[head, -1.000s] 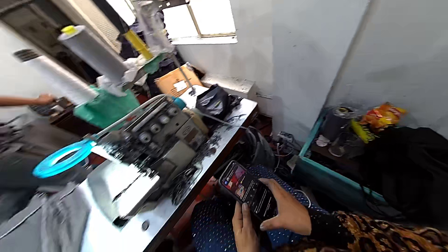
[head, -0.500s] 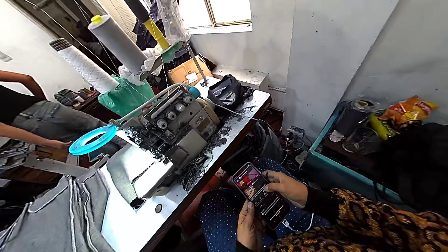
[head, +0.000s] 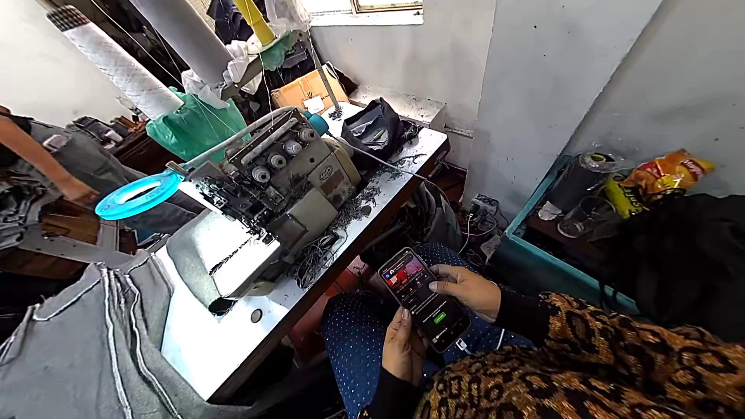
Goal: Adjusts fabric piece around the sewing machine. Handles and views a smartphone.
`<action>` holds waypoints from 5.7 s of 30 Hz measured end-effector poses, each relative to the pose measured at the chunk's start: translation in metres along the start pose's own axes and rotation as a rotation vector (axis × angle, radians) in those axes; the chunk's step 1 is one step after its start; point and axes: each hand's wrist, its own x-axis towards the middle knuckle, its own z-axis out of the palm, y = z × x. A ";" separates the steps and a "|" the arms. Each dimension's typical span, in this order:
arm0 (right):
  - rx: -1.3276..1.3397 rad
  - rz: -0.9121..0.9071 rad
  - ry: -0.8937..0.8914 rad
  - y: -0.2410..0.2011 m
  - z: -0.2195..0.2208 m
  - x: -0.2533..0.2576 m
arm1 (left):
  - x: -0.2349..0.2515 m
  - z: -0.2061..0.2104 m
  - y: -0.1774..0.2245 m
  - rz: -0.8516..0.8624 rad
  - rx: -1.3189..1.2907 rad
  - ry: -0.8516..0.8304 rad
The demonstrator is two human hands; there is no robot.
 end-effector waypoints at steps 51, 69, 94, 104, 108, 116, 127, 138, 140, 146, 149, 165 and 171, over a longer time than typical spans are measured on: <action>0.062 0.044 0.016 0.004 0.000 -0.005 | 0.002 -0.002 -0.003 -0.020 -0.021 0.005; 0.044 0.056 0.029 0.002 0.001 -0.005 | 0.002 -0.001 -0.001 -0.027 -0.007 0.024; 0.040 0.060 0.017 0.007 -0.001 -0.003 | 0.003 -0.001 -0.003 -0.040 -0.022 0.023; 0.054 0.059 -0.003 0.007 -0.002 -0.005 | 0.003 -0.001 -0.004 -0.036 -0.040 0.028; 0.047 0.053 -0.006 0.008 -0.003 -0.005 | 0.003 -0.001 -0.004 -0.038 -0.041 0.031; 0.058 0.020 0.027 0.014 -0.003 -0.001 | 0.003 -0.003 -0.005 -0.035 0.003 0.043; 0.080 0.052 0.030 0.009 -0.001 -0.003 | 0.004 -0.002 -0.004 -0.030 -0.017 0.025; 0.103 0.044 0.047 0.008 -0.001 -0.004 | 0.003 -0.003 -0.003 -0.029 -0.019 0.027; 0.108 0.044 0.052 0.009 -0.001 -0.003 | 0.004 -0.002 -0.003 -0.028 -0.017 0.023; 0.050 0.068 0.039 0.008 0.000 -0.003 | 0.004 -0.001 -0.002 -0.027 -0.010 0.023; 0.063 0.054 0.052 0.010 0.000 -0.002 | 0.004 -0.002 -0.002 -0.030 -0.007 0.018; 0.045 0.070 0.029 0.010 -0.001 -0.003 | 0.004 -0.004 -0.004 -0.031 -0.029 0.010; 0.059 0.048 0.027 0.013 -0.003 -0.002 | 0.005 -0.004 -0.005 -0.040 -0.001 0.018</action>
